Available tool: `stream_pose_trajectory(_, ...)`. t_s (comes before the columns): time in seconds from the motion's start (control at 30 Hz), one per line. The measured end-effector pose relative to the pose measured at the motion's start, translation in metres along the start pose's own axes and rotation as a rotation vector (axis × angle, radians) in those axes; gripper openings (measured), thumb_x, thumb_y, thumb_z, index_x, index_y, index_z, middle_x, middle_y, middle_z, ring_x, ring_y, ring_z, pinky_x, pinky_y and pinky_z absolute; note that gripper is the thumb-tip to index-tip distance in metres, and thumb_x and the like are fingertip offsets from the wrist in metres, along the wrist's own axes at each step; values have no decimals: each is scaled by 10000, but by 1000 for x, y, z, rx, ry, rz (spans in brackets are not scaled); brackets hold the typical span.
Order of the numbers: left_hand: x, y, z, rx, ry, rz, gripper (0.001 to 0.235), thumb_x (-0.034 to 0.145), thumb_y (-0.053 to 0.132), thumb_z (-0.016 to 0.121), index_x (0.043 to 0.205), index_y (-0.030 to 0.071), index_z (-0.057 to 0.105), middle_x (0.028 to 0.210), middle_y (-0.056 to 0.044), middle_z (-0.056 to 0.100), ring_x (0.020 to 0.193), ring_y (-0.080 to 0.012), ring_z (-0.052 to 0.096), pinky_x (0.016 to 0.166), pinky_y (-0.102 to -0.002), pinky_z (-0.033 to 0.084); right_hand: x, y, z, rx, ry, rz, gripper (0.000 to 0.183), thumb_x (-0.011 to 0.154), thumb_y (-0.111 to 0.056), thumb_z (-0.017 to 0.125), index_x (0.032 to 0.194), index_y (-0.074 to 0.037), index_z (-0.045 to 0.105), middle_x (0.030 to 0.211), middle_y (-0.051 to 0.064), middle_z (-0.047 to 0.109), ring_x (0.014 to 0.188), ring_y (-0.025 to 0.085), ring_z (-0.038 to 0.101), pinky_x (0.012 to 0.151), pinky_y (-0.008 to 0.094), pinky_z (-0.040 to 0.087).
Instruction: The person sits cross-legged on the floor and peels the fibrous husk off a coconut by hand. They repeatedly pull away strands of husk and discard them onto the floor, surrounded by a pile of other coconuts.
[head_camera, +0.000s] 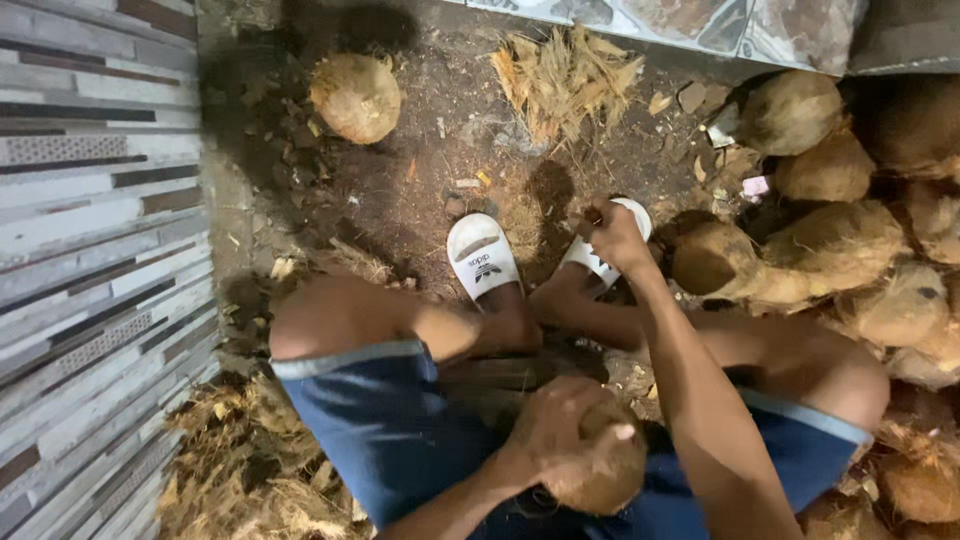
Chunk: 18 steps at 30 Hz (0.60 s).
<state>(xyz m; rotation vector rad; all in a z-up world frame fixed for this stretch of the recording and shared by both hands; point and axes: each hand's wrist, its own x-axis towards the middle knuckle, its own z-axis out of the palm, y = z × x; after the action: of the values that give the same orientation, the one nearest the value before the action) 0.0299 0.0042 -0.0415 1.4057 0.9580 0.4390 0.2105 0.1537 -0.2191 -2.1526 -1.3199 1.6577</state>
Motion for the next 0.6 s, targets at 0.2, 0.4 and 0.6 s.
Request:
stream_pose_trajectory(0.2,0,-13,7,25,-206,-253,756,849,682,404,1222,72,650,1272,-152,625,1169,-342,555,962,-480,410,66,8,6,480,13,133,98,991,-83,602,1072,-28,615,998,103,620,899,185,582,744,291,494)
stream_pose_trajectory(0.4,-3,-24,13,-70,-234,-280,699,842,619,443,1283,98,594,1353,-130,555,1233,-343,493,1000,-473,373,102,-29,-3,300,162,107,102,977,-62,657,1035,-93,580,932,46,669,726,151,626,626,275,558)
stream_pose_trajectory(0.6,-3,-29,22,-78,-86,-152,467,995,496,476,1154,87,633,1225,-131,604,1133,-338,561,903,-451,454,136,-41,2,469,358,-128,287,892,125,631,1076,-71,530,1078,99,630,934,215,659,778,294,681)
